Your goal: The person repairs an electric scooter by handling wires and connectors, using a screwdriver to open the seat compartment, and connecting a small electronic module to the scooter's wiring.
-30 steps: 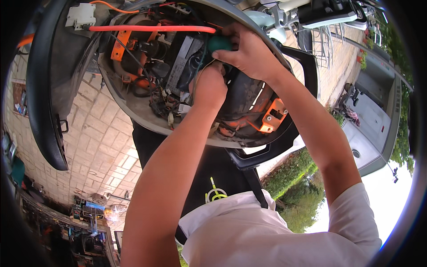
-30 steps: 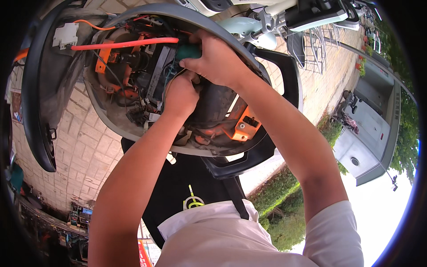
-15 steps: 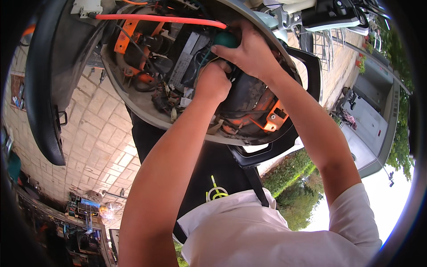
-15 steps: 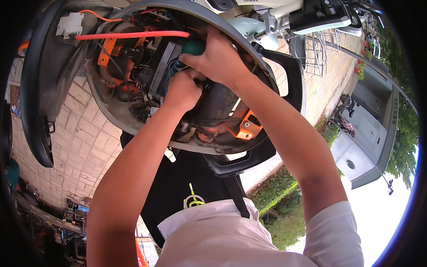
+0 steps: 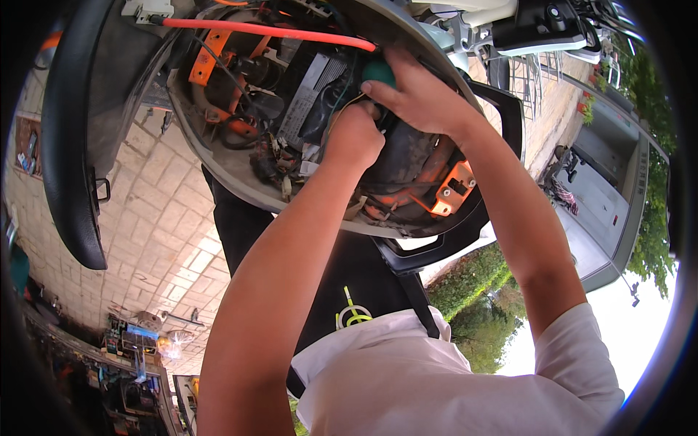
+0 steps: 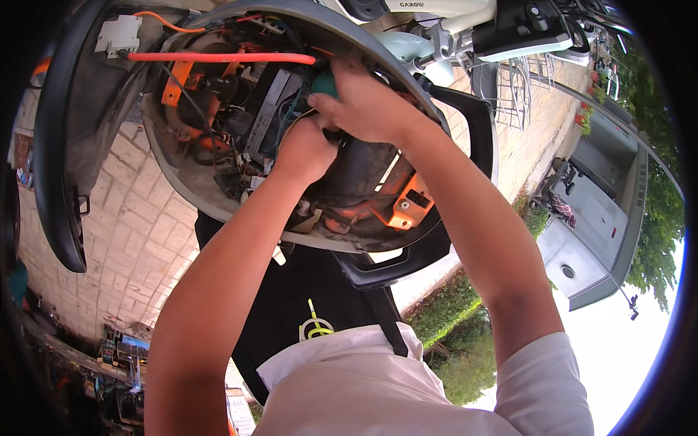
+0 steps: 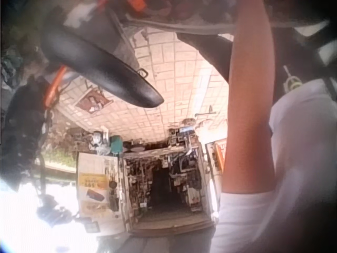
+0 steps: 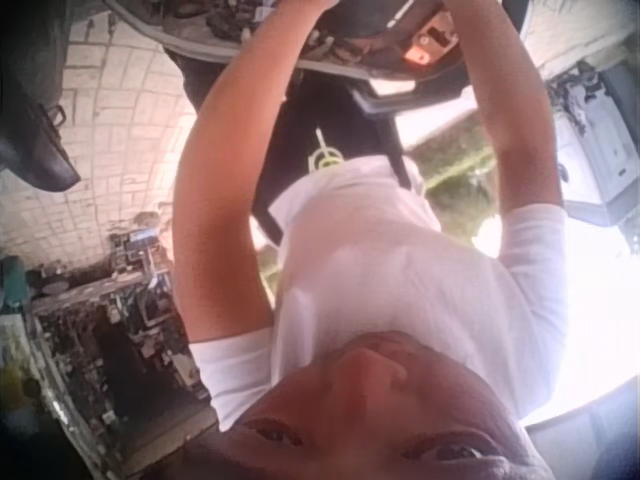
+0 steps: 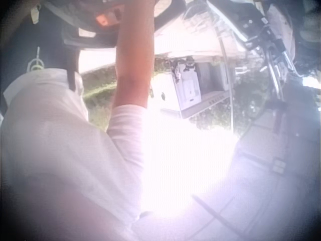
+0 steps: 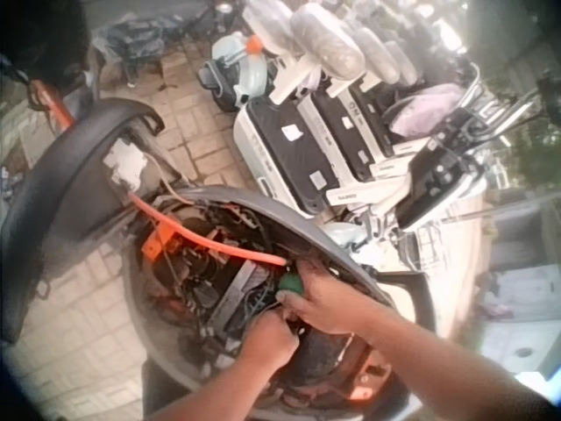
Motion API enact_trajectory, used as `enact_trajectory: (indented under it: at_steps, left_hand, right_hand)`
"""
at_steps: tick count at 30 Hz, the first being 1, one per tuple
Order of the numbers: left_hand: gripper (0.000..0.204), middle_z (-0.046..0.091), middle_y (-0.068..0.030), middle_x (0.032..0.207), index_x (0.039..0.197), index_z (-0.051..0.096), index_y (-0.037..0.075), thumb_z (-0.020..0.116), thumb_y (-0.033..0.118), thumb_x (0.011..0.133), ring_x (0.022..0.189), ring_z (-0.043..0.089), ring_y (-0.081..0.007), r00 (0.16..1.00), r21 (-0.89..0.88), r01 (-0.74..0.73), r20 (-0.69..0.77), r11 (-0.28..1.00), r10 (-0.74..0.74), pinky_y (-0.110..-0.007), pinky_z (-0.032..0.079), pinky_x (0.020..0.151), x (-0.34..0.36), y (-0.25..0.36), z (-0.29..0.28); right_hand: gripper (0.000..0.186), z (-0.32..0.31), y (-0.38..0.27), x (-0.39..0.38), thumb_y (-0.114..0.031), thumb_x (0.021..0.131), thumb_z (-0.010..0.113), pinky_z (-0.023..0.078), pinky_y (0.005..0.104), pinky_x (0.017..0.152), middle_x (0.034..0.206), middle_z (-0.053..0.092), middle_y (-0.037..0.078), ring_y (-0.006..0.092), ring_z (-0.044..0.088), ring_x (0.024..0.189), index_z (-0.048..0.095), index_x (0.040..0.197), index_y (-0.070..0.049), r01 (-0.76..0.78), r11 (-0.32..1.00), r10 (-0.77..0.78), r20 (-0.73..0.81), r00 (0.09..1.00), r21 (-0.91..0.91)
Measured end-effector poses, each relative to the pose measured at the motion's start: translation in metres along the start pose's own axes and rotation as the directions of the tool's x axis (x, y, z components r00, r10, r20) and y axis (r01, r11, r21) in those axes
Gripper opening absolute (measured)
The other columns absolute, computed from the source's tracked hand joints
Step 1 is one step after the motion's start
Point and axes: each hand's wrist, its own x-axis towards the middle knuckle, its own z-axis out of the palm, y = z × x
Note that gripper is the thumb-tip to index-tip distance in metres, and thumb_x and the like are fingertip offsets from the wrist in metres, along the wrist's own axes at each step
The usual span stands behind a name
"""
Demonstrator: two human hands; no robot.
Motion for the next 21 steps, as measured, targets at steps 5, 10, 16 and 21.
enact_trajectory:
  at_steps: [5, 10, 16, 21]
  left_hand:
    - [0.025, 0.069, -0.0202, 0.096, 0.097, 0.070, 0.005, 0.061, 0.000, 0.073, 0.097, 0.064, -0.0372, 0.999, 0.035, -0.030, -0.025, 0.999, 0.031, -0.043, 0.051, 0.082, -0.001, -0.001, 0.000]
    - [0.024, 0.068, -0.0202, 0.093, 0.095, 0.069, 0.005, 0.060, 0.000, 0.073, 0.094, 0.064, -0.0383, 0.998, -0.029, -0.054, -0.011, 0.998, 0.054, -0.044, 0.051, 0.081, -0.001, -0.002, 0.001]
    - [0.014, 0.067, -0.0203, 0.089, 0.085, 0.064, 0.003, 0.060, -0.001, 0.073, 0.092, 0.063, -0.0400, 0.994, -0.040, -0.094, -0.057, 0.995, 0.091, -0.046, 0.050, 0.077, 0.001, -0.005, 0.005]
    - [0.010, 0.066, -0.0203, 0.087, 0.082, 0.062, 0.002, 0.060, -0.001, 0.073, 0.091, 0.062, -0.0411, 0.995, -0.056, -0.094, -0.051, 0.994, 0.091, -0.047, 0.049, 0.076, 0.004, -0.008, 0.008]
  right_hand:
    - [0.058, 0.003, -0.001, 0.003, -0.031, 0.090, 0.066, 0.043, 0.0406, 0.097, 0.119, 0.060, 0.025, 0.0377, 0.057, 0.114, 0.048, 0.136, -0.002, -0.031, 0.970, 0.032, -0.002, 0.999, -0.241]
    - [0.061, -0.002, 0.000, 0.004, -0.034, 0.084, 0.069, 0.046, 0.0446, 0.095, 0.121, 0.060, 0.027, 0.0412, 0.058, 0.112, 0.049, 0.134, -0.004, -0.027, 0.995, 0.034, 0.071, 0.997, -0.095]
    - [0.058, 0.008, -0.006, 0.000, -0.031, 0.085, 0.069, 0.046, 0.0438, 0.092, 0.117, 0.061, 0.025, 0.0410, 0.058, 0.109, 0.051, 0.131, -0.003, -0.145, 0.964, 0.134, -0.063, 0.989, -0.225]
    - [0.060, 0.012, -0.007, 0.002, -0.035, 0.082, 0.071, 0.050, 0.0472, 0.088, 0.115, 0.062, 0.027, 0.0394, 0.061, 0.106, 0.052, 0.127, 0.000, 0.015, 0.979, -0.033, -0.089, 0.995, -0.203]
